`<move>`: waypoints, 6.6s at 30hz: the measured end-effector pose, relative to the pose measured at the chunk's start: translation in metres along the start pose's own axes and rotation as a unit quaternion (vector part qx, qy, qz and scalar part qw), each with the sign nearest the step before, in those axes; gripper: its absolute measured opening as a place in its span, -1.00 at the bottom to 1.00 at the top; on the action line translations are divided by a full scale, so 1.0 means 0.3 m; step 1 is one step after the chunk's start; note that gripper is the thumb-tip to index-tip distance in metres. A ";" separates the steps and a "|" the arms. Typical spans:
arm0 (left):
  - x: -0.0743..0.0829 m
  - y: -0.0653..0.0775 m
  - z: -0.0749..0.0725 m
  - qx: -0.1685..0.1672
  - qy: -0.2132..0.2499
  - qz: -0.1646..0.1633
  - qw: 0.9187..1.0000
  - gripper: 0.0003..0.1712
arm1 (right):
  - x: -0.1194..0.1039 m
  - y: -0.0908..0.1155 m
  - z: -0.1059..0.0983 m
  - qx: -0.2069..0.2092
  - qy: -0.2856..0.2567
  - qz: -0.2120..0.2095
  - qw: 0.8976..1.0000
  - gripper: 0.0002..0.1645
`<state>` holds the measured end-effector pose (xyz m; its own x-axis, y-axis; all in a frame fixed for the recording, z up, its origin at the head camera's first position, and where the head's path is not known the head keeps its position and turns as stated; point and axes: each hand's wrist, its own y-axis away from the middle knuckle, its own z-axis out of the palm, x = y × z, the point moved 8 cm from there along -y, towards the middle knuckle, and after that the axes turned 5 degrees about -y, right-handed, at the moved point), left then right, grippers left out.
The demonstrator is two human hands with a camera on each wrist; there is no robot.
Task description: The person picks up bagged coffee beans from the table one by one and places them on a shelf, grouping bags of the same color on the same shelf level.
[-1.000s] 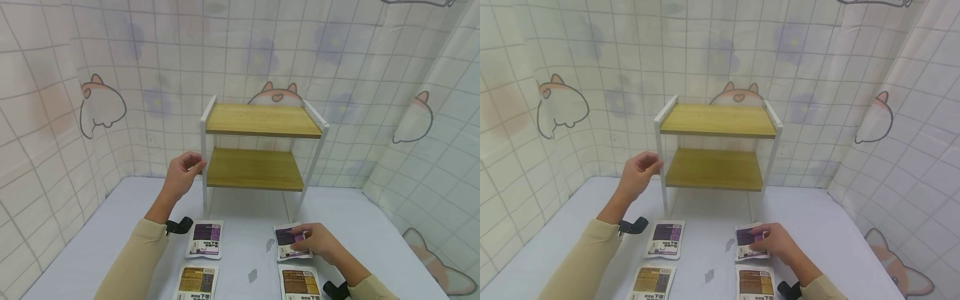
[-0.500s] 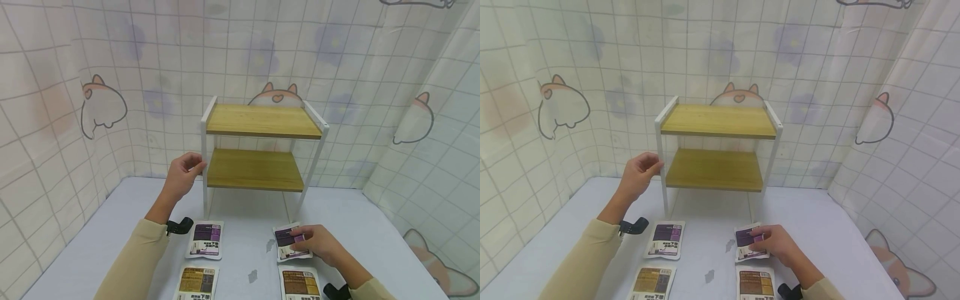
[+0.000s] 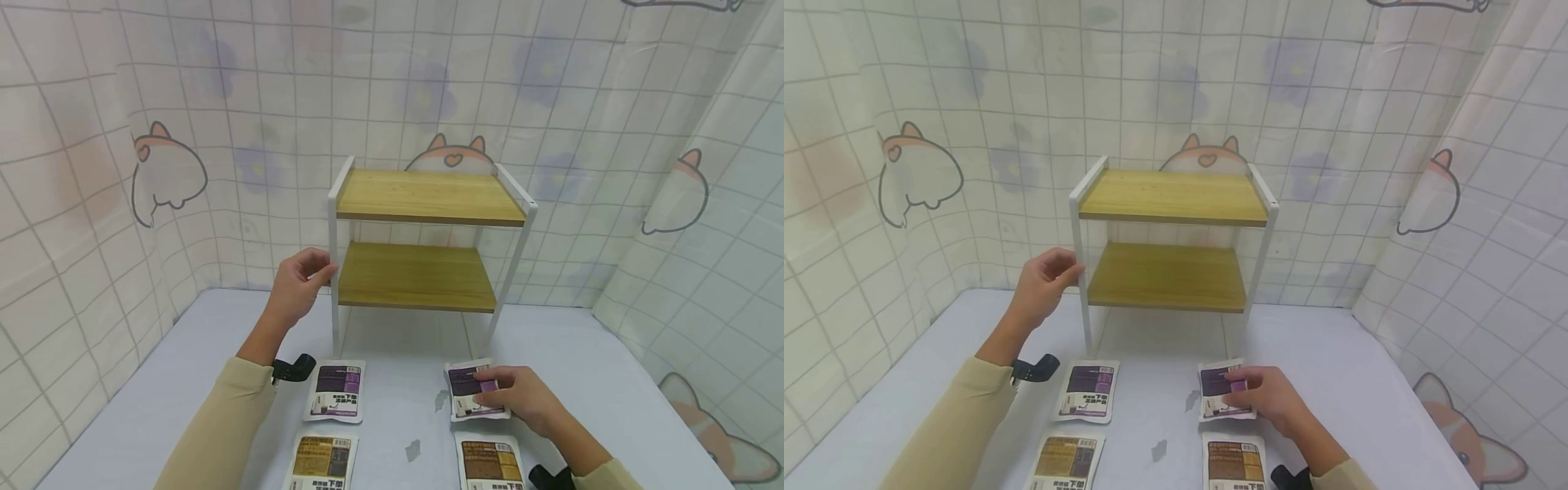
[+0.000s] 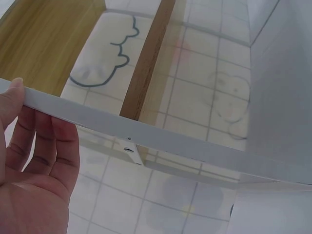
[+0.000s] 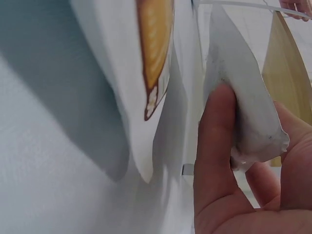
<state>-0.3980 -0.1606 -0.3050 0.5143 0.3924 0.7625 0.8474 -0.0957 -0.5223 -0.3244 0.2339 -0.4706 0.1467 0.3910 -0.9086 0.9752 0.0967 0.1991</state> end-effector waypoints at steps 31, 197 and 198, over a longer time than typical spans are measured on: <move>-0.009 -0.001 -0.002 -0.011 0.002 -0.021 1.000 -0.71 | -0.023 0.034 0.020 -0.006 -0.072 0.005 0.997 -0.35; -0.009 -0.002 0.005 -0.022 0.005 -0.030 0.999 -0.73 | -0.683 0.207 -0.154 -0.073 -0.173 -0.146 0.971 -0.53; -0.009 -0.002 0.004 -0.022 0.005 -0.030 0.999 -0.72 | -0.688 0.207 -0.156 -0.072 -0.172 -0.147 0.971 -0.54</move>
<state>-0.4001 -0.1606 -0.3072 0.4628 0.3901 0.7960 0.8819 -0.1121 -0.4579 -0.3017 0.2021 -0.2536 -0.0641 0.0002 -0.9979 0.9539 0.2940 -0.0612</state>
